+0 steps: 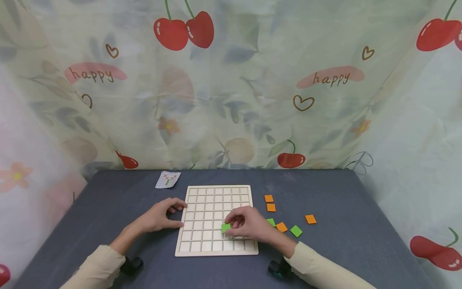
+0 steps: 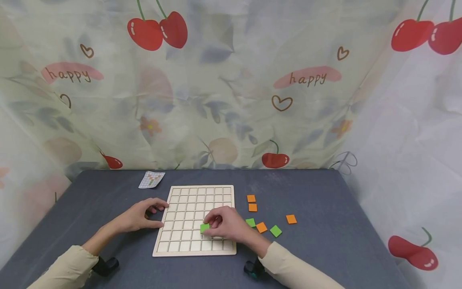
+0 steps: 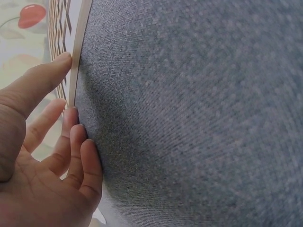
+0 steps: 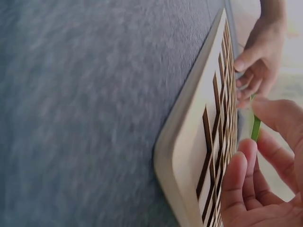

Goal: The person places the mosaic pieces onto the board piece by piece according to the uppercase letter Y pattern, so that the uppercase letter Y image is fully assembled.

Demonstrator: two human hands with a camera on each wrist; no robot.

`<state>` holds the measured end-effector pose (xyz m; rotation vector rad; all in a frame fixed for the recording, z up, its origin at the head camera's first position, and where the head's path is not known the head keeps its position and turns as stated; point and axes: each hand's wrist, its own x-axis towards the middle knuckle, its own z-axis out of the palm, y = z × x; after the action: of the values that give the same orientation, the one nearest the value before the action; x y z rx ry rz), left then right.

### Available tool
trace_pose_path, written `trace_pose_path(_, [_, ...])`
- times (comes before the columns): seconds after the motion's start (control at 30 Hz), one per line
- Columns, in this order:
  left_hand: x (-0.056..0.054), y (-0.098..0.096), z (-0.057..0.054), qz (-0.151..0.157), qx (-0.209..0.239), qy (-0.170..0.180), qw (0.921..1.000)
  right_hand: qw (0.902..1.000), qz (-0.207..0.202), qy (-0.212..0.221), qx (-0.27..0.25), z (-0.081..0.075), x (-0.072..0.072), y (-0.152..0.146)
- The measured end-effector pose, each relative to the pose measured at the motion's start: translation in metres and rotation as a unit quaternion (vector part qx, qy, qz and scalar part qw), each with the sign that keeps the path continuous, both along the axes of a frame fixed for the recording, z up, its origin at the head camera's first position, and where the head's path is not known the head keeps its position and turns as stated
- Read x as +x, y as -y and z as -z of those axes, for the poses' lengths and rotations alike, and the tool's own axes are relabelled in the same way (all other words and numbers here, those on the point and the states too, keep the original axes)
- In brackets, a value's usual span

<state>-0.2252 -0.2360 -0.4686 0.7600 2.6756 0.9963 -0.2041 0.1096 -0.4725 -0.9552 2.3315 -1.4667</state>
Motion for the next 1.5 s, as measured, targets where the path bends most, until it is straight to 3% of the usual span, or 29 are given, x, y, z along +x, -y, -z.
trace_pose_path(0.8, [0.001,-0.001,-0.001,0.001,-0.001,0.002,1.0000,0.9976,0.016,0.007,0.068,0.002,0.005,0.028])
trace_pose_path(1.5, [0.001,-0.001,-0.001,0.002,0.003,0.000,1.0000,0.9979,-0.002,0.018,0.062,-0.001,0.005,0.028])
